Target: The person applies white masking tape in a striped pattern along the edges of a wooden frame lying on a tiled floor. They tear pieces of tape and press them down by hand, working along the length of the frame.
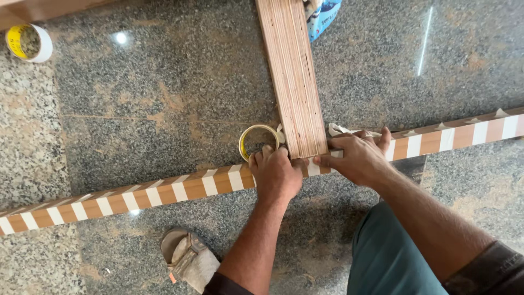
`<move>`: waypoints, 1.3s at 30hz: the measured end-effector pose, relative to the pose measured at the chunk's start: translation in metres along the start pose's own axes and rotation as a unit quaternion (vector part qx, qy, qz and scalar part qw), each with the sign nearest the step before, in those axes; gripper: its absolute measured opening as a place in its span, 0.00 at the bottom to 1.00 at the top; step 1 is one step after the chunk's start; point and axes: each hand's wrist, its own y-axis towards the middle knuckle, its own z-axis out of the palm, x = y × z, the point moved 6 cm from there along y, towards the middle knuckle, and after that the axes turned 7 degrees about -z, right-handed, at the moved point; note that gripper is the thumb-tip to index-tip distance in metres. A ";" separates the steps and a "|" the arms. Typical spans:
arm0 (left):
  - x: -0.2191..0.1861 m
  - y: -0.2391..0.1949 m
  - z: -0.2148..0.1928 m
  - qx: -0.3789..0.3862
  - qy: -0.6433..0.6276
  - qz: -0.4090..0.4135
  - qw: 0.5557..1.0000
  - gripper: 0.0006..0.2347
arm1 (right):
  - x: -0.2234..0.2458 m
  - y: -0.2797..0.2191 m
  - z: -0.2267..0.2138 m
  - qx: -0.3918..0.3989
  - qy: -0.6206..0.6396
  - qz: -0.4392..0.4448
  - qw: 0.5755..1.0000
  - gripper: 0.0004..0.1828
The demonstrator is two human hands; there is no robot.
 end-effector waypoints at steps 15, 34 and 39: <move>0.005 -0.003 -0.013 -0.037 -0.011 0.028 0.999 0.22 | 0.000 0.002 0.006 -0.131 -0.038 -0.092 0.986 0.43; 0.002 -0.004 -0.018 0.031 0.029 0.028 0.999 0.21 | -0.005 0.003 0.011 -0.133 0.008 -0.102 0.986 0.32; 0.006 0.010 -0.009 0.130 0.018 0.012 0.991 0.24 | -0.009 0.004 0.008 -0.149 -0.015 -0.106 0.983 0.35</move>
